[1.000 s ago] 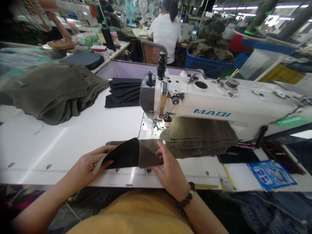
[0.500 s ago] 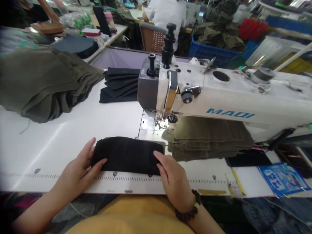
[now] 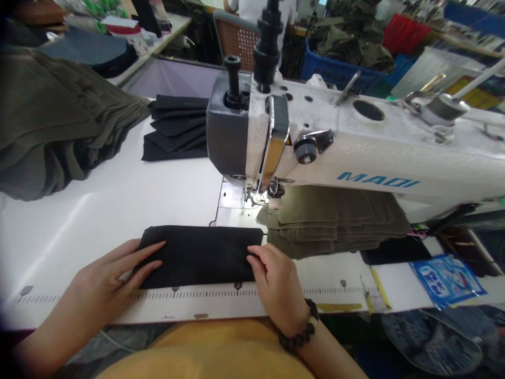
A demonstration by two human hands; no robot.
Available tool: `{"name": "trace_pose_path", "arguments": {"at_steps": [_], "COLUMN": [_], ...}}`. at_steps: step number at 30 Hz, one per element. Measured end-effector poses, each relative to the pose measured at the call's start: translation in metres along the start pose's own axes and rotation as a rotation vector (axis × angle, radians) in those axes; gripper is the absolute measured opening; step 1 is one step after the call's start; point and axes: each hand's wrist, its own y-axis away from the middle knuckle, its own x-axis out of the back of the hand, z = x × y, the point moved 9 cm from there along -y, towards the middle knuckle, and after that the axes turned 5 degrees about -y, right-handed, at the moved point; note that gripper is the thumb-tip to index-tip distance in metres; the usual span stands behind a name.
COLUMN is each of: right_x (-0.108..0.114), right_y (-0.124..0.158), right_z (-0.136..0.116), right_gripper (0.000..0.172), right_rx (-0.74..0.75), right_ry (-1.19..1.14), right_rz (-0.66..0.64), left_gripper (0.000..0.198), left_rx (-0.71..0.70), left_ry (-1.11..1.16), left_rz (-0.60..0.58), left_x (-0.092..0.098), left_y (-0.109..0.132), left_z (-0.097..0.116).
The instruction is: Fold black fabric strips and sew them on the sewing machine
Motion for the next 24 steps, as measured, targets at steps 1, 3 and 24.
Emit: {"name": "trace_pose_path", "arguments": {"at_steps": [1,3,24], "right_x": [0.0,0.0,0.003], "right_y": [-0.001,-0.002,0.001], "right_z": [0.0,0.0,0.002], "right_gripper": [0.016,0.016,0.017], "right_rx": [-0.002,-0.01,-0.042], "right_ry": [-0.003,-0.002,-0.03], "right_rz": [0.003,0.003,0.005], "left_gripper": [0.037,0.038,0.032], "left_rx": [-0.018,-0.047,-0.17], "left_ry": [-0.02,-0.046,-0.128], "left_rz": [0.007,0.018,0.064], "left_x": [0.0,-0.001,0.003], "left_y": [0.001,0.002,0.006], "left_z": [0.0,0.0,0.013]}}
